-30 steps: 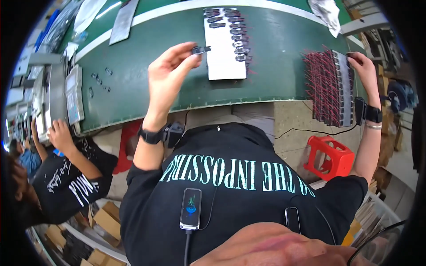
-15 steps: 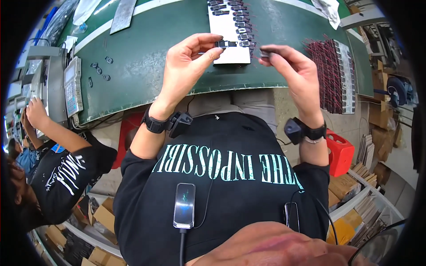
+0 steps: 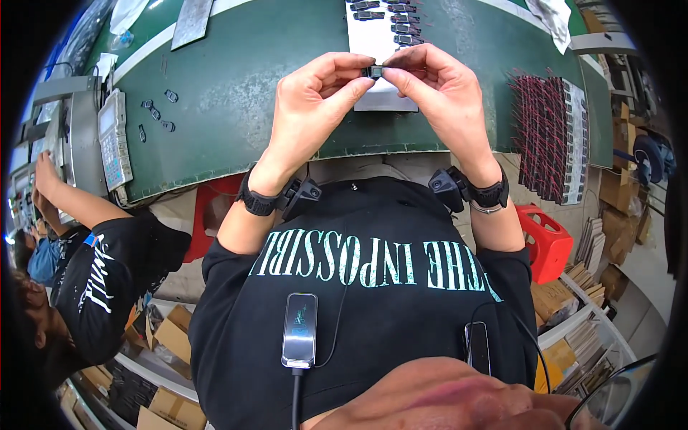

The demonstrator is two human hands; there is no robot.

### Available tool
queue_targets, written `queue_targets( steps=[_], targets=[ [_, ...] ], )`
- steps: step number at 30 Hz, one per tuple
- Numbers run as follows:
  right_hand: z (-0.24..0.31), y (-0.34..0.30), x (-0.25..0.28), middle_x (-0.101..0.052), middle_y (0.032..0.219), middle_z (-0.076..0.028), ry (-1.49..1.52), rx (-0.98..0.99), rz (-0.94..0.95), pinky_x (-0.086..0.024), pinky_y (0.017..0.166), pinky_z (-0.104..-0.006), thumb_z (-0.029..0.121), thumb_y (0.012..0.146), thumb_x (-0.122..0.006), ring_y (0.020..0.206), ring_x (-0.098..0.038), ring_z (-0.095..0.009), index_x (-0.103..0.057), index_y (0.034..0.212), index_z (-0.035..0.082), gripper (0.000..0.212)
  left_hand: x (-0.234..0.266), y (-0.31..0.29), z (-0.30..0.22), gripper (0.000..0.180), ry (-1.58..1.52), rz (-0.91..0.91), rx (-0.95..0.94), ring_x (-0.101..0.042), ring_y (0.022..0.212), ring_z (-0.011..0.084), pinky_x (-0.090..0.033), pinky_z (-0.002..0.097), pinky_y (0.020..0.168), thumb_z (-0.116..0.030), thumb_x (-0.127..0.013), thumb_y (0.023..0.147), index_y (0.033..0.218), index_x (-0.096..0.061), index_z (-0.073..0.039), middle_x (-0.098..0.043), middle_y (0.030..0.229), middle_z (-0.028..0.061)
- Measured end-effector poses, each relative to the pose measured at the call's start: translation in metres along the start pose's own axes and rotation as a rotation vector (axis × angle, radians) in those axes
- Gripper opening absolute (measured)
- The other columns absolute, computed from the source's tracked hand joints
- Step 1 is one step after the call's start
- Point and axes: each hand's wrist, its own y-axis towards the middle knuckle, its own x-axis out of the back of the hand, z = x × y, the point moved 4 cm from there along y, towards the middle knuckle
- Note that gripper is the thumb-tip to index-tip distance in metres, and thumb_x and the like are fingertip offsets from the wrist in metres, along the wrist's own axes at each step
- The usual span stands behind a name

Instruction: The person picks up a speaker and a plastic housing by hand, fits the speaker into the housing, and places the assembled unit onto a white tray. This process is repeated for several units, occasionally moving the tray or a stack of speakers on the workbench.

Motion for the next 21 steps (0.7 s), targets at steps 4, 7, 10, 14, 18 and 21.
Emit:
queue_targets(
  steps=[4, 7, 10, 14, 18, 21],
  targets=[
    [0.000, 0.003, -0.002, -0.067, 0.092, 0.003, -0.043, -0.063, 0.047, -0.048, 0.075, -0.0186, 0.009, 0.093, -0.071, 0.082, -0.059, -0.004, -0.069, 0.104, 0.002, 0.013, -0.001, 0.003, 0.002, 0.025, -0.001, 0.012, 0.017, -0.069, 0.094, 0.0103, -0.056, 0.0245, 0.085, -0.004, -0.072, 0.090, 0.115, -0.070, 0.000, -0.074, 0.100, 0.0070],
    [-0.004, 0.004, -0.001, -0.067, 0.092, 0.003, -0.077, -0.069, 0.049, -0.048, 0.074, -0.0186, 0.009, 0.093, -0.071, 0.082, -0.059, -0.004, -0.068, 0.105, 0.002, 0.014, -0.001, 0.004, 0.005, 0.025, 0.006, 0.018, 0.026, -0.069, 0.093, 0.0103, -0.057, 0.0244, 0.085, -0.004, -0.073, 0.090, 0.114, -0.070, 0.001, -0.074, 0.100, 0.0071],
    [-0.007, 0.005, 0.000, -0.066, 0.093, 0.003, -0.098, -0.091, 0.058, -0.048, 0.075, -0.0188, 0.009, 0.093, -0.071, 0.083, -0.059, -0.003, -0.068, 0.107, 0.001, 0.016, -0.002, 0.005, 0.007, 0.025, 0.026, 0.026, 0.029, -0.069, 0.093, 0.0102, -0.057, 0.0243, 0.085, -0.004, -0.073, 0.090, 0.114, -0.070, 0.001, -0.074, 0.100, 0.0073],
    [-0.007, 0.004, -0.001, -0.067, 0.095, 0.001, -0.078, -0.062, 0.001, -0.049, 0.076, -0.0198, 0.009, 0.093, -0.070, 0.084, -0.061, -0.005, -0.070, 0.107, 0.002, 0.016, -0.001, 0.006, 0.006, 0.025, 0.027, 0.013, 0.025, -0.069, 0.093, 0.0098, -0.056, 0.0234, 0.084, -0.004, -0.072, 0.090, 0.114, -0.069, 0.001, -0.074, 0.100, 0.0069],
    [0.002, 0.004, 0.002, -0.069, 0.098, -0.003, -0.289, 0.159, -0.073, -0.052, 0.078, -0.0231, 0.004, 0.090, -0.071, 0.087, -0.065, -0.011, -0.072, 0.105, 0.002, 0.015, -0.002, 0.007, 0.006, 0.026, -0.020, 0.035, 0.066, -0.068, 0.092, 0.0090, -0.056, 0.0225, 0.082, -0.004, -0.072, 0.091, 0.116, -0.068, 0.001, -0.073, 0.099, 0.0062],
    [0.007, 0.003, 0.001, -0.070, 0.099, -0.006, -0.467, 0.347, -0.093, -0.054, 0.080, -0.0261, 0.000, 0.087, -0.072, 0.089, -0.067, -0.015, -0.073, 0.103, 0.003, 0.016, -0.001, 0.006, 0.008, 0.026, -0.093, 0.064, 0.141, -0.068, 0.092, 0.0084, -0.055, 0.0215, 0.081, -0.003, -0.071, 0.091, 0.117, -0.067, 0.001, -0.073, 0.100, 0.0057]
  ],
)
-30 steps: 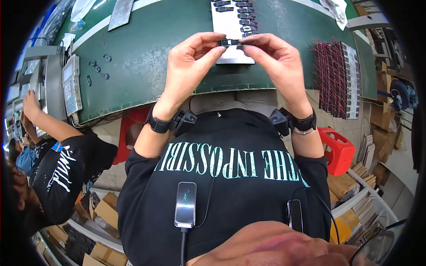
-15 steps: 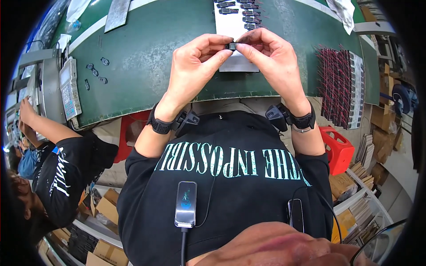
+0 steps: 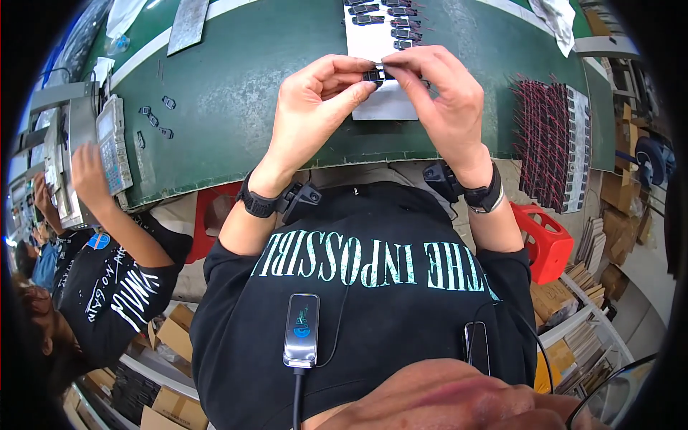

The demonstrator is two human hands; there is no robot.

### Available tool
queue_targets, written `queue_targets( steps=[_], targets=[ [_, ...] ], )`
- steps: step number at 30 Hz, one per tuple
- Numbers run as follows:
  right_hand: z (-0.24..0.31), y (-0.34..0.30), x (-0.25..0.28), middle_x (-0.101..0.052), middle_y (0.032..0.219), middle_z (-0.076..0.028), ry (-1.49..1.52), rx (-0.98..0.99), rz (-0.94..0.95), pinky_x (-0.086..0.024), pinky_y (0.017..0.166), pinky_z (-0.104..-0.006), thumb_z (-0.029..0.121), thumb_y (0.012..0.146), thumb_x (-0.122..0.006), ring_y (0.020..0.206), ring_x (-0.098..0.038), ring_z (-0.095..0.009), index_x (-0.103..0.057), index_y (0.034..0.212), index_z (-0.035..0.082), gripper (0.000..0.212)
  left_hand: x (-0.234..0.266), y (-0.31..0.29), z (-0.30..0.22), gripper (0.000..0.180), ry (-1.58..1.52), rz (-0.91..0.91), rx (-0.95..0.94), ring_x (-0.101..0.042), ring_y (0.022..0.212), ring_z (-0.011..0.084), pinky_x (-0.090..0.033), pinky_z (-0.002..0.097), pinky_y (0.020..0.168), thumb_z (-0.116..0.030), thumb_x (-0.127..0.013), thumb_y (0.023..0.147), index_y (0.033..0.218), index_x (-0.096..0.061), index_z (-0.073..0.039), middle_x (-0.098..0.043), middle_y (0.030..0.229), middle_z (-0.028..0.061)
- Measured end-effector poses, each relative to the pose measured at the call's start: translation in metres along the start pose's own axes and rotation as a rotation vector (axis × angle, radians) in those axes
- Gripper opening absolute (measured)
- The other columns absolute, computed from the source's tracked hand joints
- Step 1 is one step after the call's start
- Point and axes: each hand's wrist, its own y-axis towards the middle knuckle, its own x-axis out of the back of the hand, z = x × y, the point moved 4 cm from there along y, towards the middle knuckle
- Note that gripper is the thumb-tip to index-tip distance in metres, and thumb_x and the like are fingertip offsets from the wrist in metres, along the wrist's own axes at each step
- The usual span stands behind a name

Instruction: The person picks up a speaker and a plastic housing by hand, fits the speaker into the housing, and places the assembled unit onto a white tray. This process is repeated for several units, occasionally moving the tray or a stack of speakers on the workbench.

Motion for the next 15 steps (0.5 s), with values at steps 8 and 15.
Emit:
queue_targets(
  steps=[8, 15],
  targets=[
    [0.0044, -0.0050, -0.0008, -0.071, 0.100, -0.008, -0.080, 0.269, 0.012, -0.056, 0.082, -0.0322, -0.008, 0.077, -0.074, 0.093, -0.068, -0.023, -0.075, 0.100, 0.004, 0.026, 0.0037, -0.0010, -0.0021, 0.027, -0.070, 0.034, -0.003, -0.067, 0.093, 0.0077, -0.054, 0.0197, 0.082, -0.004, -0.071, 0.092, 0.117, -0.067, 0.001, -0.073, 0.101, 0.0053],
    [0.0060, -0.0065, -0.0014, -0.071, 0.102, -0.008, -0.112, 0.313, 0.061, -0.056, 0.083, -0.0329, -0.010, 0.075, -0.073, 0.094, -0.068, -0.024, -0.075, 0.100, 0.004, 0.028, 0.0052, -0.0017, -0.0005, 0.027, -0.028, 0.049, 0.003, -0.068, 0.094, 0.0081, -0.054, 0.0193, 0.081, -0.003, -0.070, 0.092, 0.118, -0.066, 0.001, -0.073, 0.102, 0.0056]
  ],
)
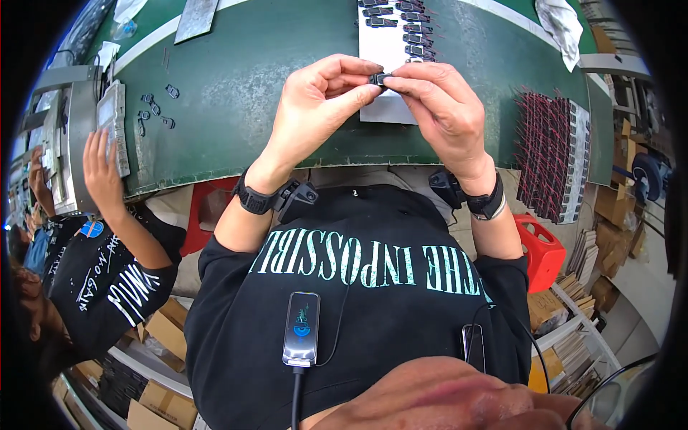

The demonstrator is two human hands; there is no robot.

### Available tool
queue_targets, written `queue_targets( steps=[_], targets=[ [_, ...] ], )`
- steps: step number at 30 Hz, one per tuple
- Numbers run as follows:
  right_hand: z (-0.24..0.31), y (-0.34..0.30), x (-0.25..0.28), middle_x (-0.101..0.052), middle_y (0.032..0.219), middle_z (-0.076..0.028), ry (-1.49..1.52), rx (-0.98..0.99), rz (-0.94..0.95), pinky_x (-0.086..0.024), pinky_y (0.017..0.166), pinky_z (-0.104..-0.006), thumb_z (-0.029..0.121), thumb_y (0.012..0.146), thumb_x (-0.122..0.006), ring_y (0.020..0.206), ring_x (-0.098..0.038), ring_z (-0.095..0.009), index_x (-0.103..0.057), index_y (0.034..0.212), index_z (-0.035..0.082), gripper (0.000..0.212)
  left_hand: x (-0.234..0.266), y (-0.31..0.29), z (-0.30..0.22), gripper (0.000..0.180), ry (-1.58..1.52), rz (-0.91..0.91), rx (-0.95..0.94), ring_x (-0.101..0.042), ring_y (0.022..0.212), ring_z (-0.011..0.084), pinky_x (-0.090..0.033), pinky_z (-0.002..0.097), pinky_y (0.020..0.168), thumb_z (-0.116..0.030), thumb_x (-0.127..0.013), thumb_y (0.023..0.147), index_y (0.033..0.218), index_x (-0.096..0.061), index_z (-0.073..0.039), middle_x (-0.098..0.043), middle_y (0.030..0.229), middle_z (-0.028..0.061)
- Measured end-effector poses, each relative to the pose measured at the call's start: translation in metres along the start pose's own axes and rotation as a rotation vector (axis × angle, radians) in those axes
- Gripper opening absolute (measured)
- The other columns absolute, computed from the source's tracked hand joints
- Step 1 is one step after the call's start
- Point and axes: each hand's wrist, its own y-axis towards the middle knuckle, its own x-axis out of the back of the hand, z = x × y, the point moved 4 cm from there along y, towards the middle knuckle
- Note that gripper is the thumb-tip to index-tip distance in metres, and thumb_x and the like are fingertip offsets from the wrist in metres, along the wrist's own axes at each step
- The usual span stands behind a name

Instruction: The person picks up a speaker and a plastic housing by hand, fits the speaker into the housing, and places the assembled unit onto a white tray. This process is repeated for several units, occasionally moving the tray or a stack of speakers on the workbench.

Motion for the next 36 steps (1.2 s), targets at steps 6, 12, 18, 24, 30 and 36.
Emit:
queue_targets(
  steps=[6, 12, 18, 24, 30, 36],
  targets=[
    [0.004, -0.002, -0.001, -0.070, 0.100, -0.008, -0.099, 0.068, 0.007, -0.056, 0.082, -0.0336, -0.009, 0.074, -0.074, 0.093, -0.068, -0.025, -0.074, 0.102, 0.004, 0.031, -0.001, 0.000, 0.001, 0.027, -0.001, 0.009, 0.008, -0.067, 0.094, 0.0074, -0.054, 0.0190, 0.081, -0.003, -0.070, 0.092, 0.118, -0.066, 0.001, -0.073, 0.103, 0.0053],
    [0.005, -0.007, -0.001, -0.070, 0.101, -0.008, -0.089, 0.025, 0.007, -0.055, 0.083, -0.0341, -0.008, 0.074, -0.075, 0.094, -0.067, -0.026, -0.074, 0.101, 0.004, 0.029, -0.003, -0.001, 0.002, 0.026, -0.011, 0.029, -0.001, -0.067, 0.094, 0.0079, -0.054, 0.0199, 0.081, -0.002, -0.070, 0.092, 0.117, -0.067, 0.002, -0.073, 0.103, 0.0056],
    [-0.002, -0.009, 0.000, -0.070, 0.103, -0.008, 0.052, -0.161, 0.031, -0.054, 0.086, -0.0321, -0.006, 0.079, -0.072, 0.096, -0.068, -0.024, -0.073, 0.100, 0.002, 0.023, -0.005, -0.003, 0.001, 0.025, -0.025, 0.039, 0.002, -0.068, 0.095, 0.0088, -0.055, 0.0212, 0.082, -0.002, -0.070, 0.092, 0.116, -0.067, 0.002, -0.073, 0.103, 0.0062],
    [-0.005, -0.015, -0.003, -0.070, 0.104, -0.009, 0.299, -0.402, 0.049, -0.052, 0.088, -0.0301, -0.005, 0.084, -0.069, 0.099, -0.068, -0.020, -0.072, 0.102, 0.001, 0.018, -0.008, -0.005, 0.000, 0.024, 0.014, 0.054, 0.011, -0.068, 0.095, 0.0094, -0.055, 0.0231, 0.085, -0.001, -0.069, 0.092, 0.115, -0.067, 0.002, -0.073, 0.103, 0.0069],
    [-0.004, -0.014, -0.003, -0.070, 0.104, -0.009, 0.234, -0.343, 0.069, -0.052, 0.089, -0.0286, -0.004, 0.087, -0.068, 0.098, -0.067, -0.016, -0.069, 0.100, -0.001, 0.014, -0.010, -0.006, 0.000, 0.023, 0.026, 0.049, 0.013, -0.068, 0.095, 0.0098, -0.056, 0.0235, 0.086, -0.001, -0.068, 0.093, 0.116, -0.067, 0.002, -0.073, 0.103, 0.0071],
    [-0.004, -0.013, -0.006, -0.069, 0.102, -0.007, 0.354, -0.473, 0.102, -0.052, 0.089, -0.0278, -0.005, 0.087, -0.068, 0.098, -0.067, -0.014, -0.067, 0.104, -0.001, 0.018, -0.013, -0.009, 0.000, 0.021, 0.011, 0.000, 0.028, -0.069, 0.094, 0.0101, -0.056, 0.0235, 0.085, -0.001, -0.066, 0.094, 0.115, -0.067, 0.003, -0.073, 0.103, 0.0074]
  ],
)
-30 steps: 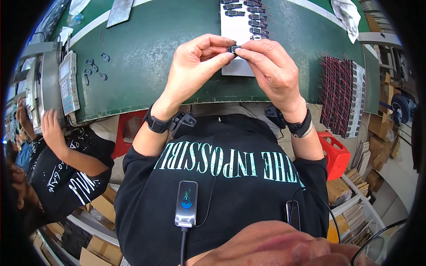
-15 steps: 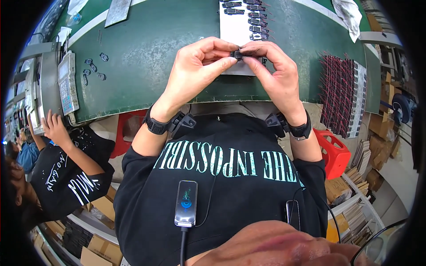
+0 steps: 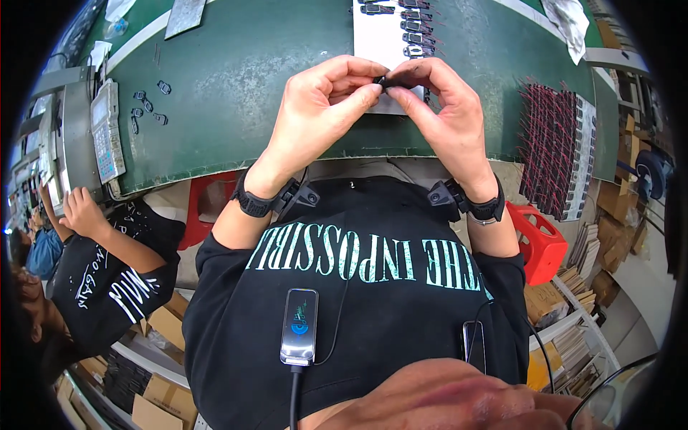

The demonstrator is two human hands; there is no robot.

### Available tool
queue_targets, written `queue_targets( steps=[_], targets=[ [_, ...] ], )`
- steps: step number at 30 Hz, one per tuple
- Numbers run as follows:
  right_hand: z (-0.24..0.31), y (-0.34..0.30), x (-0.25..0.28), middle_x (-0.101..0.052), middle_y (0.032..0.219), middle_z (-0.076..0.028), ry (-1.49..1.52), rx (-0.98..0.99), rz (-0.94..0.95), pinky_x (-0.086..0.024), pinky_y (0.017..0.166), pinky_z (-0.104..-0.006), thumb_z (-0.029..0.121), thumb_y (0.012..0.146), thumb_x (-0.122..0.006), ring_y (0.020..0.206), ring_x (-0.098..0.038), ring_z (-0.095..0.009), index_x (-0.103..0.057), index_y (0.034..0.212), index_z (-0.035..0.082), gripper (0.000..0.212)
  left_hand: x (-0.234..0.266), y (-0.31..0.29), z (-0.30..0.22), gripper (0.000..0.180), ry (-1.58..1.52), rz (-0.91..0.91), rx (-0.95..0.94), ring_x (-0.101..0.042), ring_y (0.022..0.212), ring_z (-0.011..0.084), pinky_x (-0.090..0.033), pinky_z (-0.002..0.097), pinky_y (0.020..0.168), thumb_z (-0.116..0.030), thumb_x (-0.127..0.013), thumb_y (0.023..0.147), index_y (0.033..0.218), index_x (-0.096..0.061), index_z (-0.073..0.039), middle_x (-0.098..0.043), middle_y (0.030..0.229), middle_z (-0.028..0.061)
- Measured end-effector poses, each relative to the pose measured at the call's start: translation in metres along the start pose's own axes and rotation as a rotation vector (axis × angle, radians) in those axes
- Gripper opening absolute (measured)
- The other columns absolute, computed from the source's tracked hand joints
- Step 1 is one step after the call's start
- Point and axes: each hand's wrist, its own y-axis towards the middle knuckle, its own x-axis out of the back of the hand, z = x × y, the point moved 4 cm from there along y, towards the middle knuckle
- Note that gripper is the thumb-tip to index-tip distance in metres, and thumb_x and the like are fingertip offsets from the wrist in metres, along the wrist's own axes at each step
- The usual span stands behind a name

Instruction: The person picks up a speaker and a plastic housing by hand, fits the speaker into the housing, and places the assembled unit onto a white tray. This process is repeated for several units, occasionally moving the tray or a stack of speakers on the workbench.

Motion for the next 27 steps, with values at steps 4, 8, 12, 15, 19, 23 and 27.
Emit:
queue_targets(
  steps=[4, 8, 12, 15, 19, 23, 27],
  targets=[
    [0.003, -0.001, -0.004, -0.066, 0.103, -0.005, -0.011, 0.004, -0.022, -0.052, 0.089, -0.0273, -0.004, 0.088, -0.068, 0.097, -0.065, -0.013, -0.064, 0.113, 0.000, 0.026, 0.001, 0.002, 0.000, 0.018, 0.000, -0.012, 0.005, -0.069, 0.093, 0.0108, -0.056, 0.0240, 0.084, -0.002, -0.065, 0.095, 0.112, -0.067, 0.004, -0.073, 0.102, 0.0082],
    [-0.002, 0.002, -0.006, -0.064, 0.105, -0.004, 0.219, -0.071, -0.022, -0.052, 0.088, -0.0264, -0.003, 0.090, -0.067, 0.095, -0.064, -0.013, -0.060, 0.120, 0.000, 0.031, 0.002, 0.002, 0.000, 0.013, -0.063, -0.049, -0.007, -0.070, 0.091, 0.0119, -0.057, 0.0245, 0.082, -0.001, -0.063, 0.096, 0.108, -0.066, 0.004, -0.073, 0.100, 0.0085],
    [-0.007, 0.001, -0.009, -0.062, 0.107, -0.003, 0.398, -0.213, -0.033, -0.052, 0.088, -0.0255, -0.001, 0.091, -0.067, 0.096, -0.063, -0.012, -0.058, 0.125, 0.000, 0.034, -0.002, 0.002, 0.003, 0.011, -0.048, -0.093, -0.059, -0.071, 0.089, 0.0125, -0.058, 0.0246, 0.079, -0.001, -0.062, 0.096, 0.105, -0.066, 0.004, -0.074, 0.095, 0.0090],
    [-0.006, -0.001, -0.018, -0.062, 0.107, -0.005, 0.287, -0.173, -0.099, -0.051, 0.088, -0.0258, -0.002, 0.092, -0.066, 0.097, -0.063, -0.012, -0.057, 0.128, 0.001, 0.037, -0.009, 0.001, -0.004, 0.012, 0.134, -0.127, -0.148, -0.072, 0.086, 0.0128, -0.057, 0.0246, 0.077, -0.001, -0.063, 0.095, 0.105, -0.065, 0.004, -0.074, 0.092, 0.0094],
    [0.002, -0.004, -0.016, -0.062, 0.108, -0.007, -0.146, 0.055, -0.166, -0.052, 0.088, -0.0278, -0.002, 0.092, -0.066, 0.095, -0.064, -0.013, -0.057, 0.130, 0.002, 0.040, -0.011, 0.006, -0.013, 0.014, 0.398, -0.148, -0.253, -0.073, 0.083, 0.0135, -0.057, 0.0247, 0.074, -0.002, -0.065, 0.093, 0.105, -0.065, 0.003, -0.075, 0.086, 0.0100],
    [0.012, 0.002, 0.007, -0.063, 0.108, -0.009, -0.336, 0.184, -0.339, -0.052, 0.088, -0.0299, -0.002, 0.091, -0.066, 0.096, -0.065, -0.015, -0.058, 0.131, 0.003, 0.042, 0.008, 0.030, -0.006, 0.016, 0.315, -0.115, -0.103, -0.074, 0.079, 0.0143, -0.056, 0.0257, 0.070, -0.008, -0.065, 0.093, 0.105, -0.064, 0.003, -0.074, 0.084, 0.0103],
    [-0.010, -0.020, 0.035, -0.061, 0.118, -0.015, -0.279, 0.004, -0.367, -0.052, 0.089, -0.0325, 0.002, 0.089, -0.068, 0.105, -0.063, -0.021, -0.053, 0.135, 0.003, 0.049, 0.025, 0.067, -0.001, 0.021, 0.411, -0.120, -0.014, -0.073, 0.077, 0.0158, -0.056, 0.0285, 0.069, -0.016, -0.064, 0.092, 0.104, -0.064, 0.002, -0.074, 0.083, 0.0098]
  ],
)
